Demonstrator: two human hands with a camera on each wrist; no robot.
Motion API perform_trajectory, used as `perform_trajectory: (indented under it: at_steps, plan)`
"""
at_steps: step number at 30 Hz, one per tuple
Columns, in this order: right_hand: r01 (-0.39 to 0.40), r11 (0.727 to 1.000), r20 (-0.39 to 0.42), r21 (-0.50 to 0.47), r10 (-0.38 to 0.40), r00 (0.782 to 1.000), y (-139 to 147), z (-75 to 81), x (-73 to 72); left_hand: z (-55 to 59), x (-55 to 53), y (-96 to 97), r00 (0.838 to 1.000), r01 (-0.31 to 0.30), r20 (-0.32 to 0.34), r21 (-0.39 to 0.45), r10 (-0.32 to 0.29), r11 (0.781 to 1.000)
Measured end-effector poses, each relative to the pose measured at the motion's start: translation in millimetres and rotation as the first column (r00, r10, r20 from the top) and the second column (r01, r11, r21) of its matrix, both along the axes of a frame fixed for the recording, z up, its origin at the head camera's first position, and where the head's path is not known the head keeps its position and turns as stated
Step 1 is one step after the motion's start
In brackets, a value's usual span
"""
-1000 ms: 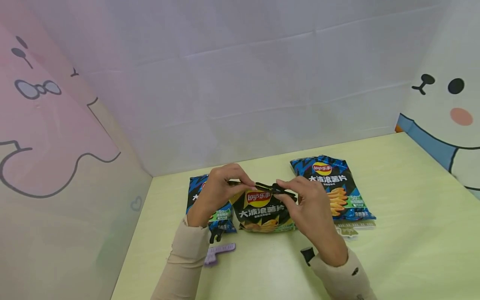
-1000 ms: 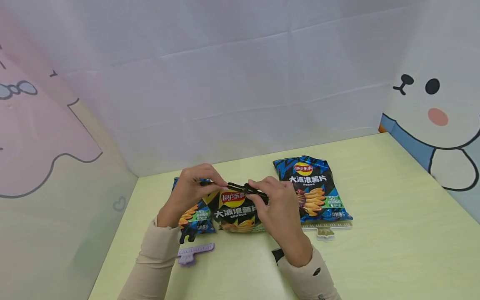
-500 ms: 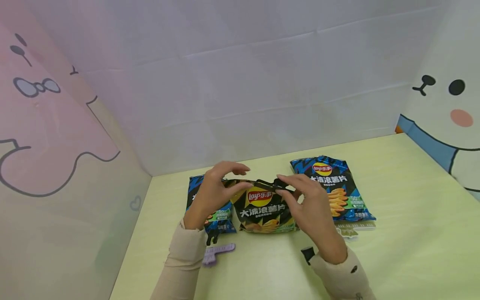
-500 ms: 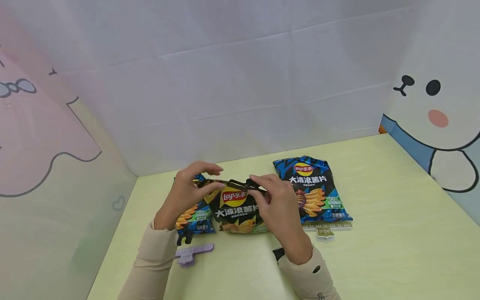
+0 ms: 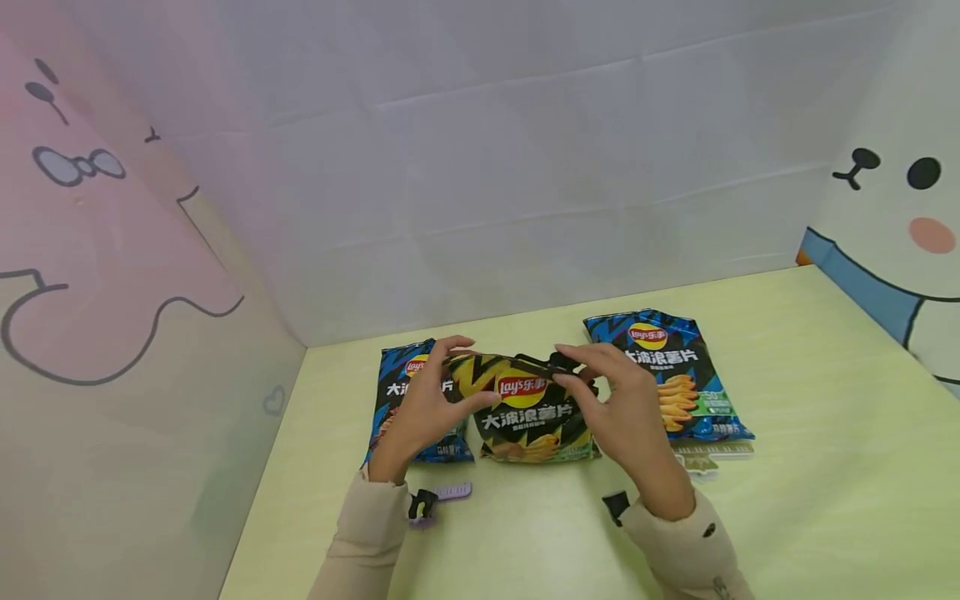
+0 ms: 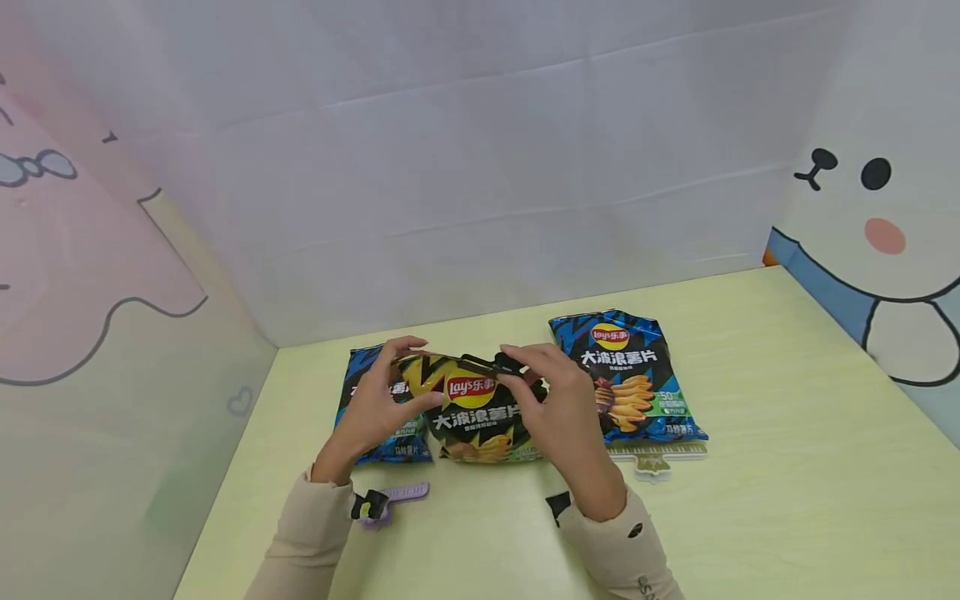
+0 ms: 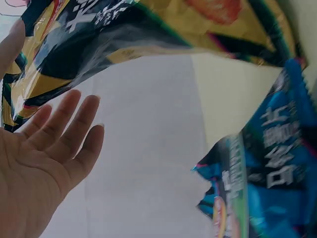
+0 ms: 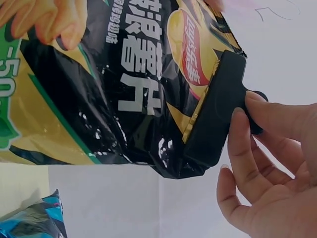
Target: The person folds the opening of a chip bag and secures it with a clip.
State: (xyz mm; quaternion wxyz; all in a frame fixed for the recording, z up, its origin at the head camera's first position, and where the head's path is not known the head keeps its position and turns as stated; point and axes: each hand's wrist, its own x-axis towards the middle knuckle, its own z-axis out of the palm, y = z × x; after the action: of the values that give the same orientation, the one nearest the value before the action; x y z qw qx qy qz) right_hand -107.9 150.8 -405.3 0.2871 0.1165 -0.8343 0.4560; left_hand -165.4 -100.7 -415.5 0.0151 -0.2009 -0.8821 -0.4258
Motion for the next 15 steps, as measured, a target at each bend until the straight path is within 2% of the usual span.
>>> perform_trajectory:
  at_steps: [3,7,10,15]
  plan:
    - [0.005,1.000,-0.007,0.002,-0.005,1.000,0,-1.4,-0.9,-8.3,4.4,-1.7,0.997,-0.028,0.066,-0.035,0.030,0.999]
    - [0.007,1.000,-0.020,0.007,-0.007,1.000,0,-2.6,-1.3,-19.0,8.5,-2.4,0.989,-0.013,0.150,-0.021,0.016,1.000]
    - [0.013,1.000,-0.022,0.008,-0.013,1.000,0,-3.7,-1.9,-24.8,9.9,-1.5,0.986,0.002,0.166,0.029,-0.006,1.000]
    - [0.034,0.999,-0.013,0.013,-0.034,0.999,-1,-5.3,-3.6,-28.4,10.0,1.0,0.990,-0.043,0.132,0.022,0.040,0.999]
